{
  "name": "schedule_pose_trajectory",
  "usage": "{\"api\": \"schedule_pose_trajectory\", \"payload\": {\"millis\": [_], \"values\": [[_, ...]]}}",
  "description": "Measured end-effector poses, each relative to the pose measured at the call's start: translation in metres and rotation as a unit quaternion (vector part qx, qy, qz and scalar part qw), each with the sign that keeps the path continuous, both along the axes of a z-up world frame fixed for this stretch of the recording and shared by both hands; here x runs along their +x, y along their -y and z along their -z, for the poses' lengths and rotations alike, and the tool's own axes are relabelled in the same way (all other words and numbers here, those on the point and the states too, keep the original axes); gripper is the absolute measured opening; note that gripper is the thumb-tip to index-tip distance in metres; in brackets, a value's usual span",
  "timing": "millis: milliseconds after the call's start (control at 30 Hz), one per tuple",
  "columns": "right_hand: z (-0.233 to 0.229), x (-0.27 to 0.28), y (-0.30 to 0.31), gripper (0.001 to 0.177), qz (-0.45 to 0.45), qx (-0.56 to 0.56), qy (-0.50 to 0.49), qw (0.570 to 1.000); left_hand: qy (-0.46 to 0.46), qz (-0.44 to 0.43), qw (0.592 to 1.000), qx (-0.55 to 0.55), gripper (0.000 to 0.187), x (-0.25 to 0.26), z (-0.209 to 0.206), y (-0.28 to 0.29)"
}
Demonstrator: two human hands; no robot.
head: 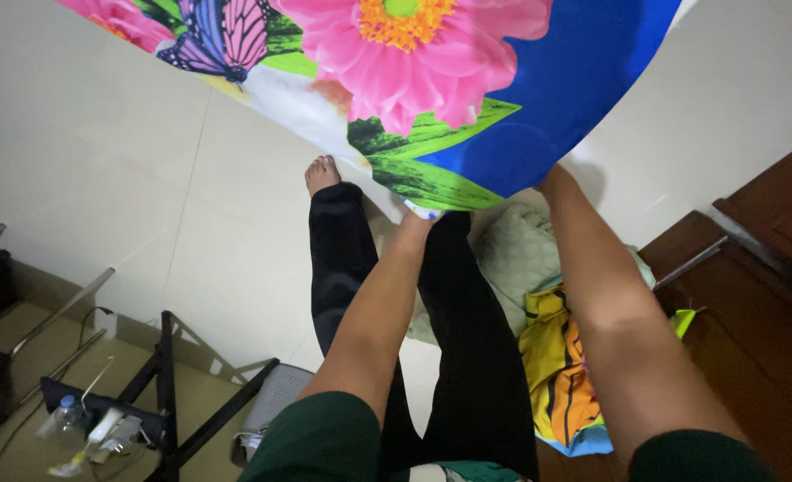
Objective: The person fits a floral-patterned blue bedsheet onto a mattress, pulling the edges tight and tucking them under the mattress corners and sides.
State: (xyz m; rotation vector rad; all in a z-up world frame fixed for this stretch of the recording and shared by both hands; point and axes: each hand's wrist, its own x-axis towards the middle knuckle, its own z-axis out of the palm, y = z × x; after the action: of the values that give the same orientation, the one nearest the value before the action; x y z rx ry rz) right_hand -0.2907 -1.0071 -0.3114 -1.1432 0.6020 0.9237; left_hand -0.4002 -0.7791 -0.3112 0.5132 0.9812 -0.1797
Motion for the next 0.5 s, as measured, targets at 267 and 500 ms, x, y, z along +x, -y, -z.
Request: {"api": "schedule_pose_trajectory", "payload": {"millis": [267, 500], "values": [[-0.015, -0.022, -0.009, 0.042, 0.029, -0.107, 0.079, 0.991, 0.012, -0.033, 0.996, 0.084, 0.021, -0.034, -0.027, 0.023], [-0.039, -0.033, 0.054, 0.041, 0.093, -0.208, 0.108, 0.968, -0.020, -0.081, 0.996, -0.019, 0.037, 0.025, -0.093, 0.010]]}}
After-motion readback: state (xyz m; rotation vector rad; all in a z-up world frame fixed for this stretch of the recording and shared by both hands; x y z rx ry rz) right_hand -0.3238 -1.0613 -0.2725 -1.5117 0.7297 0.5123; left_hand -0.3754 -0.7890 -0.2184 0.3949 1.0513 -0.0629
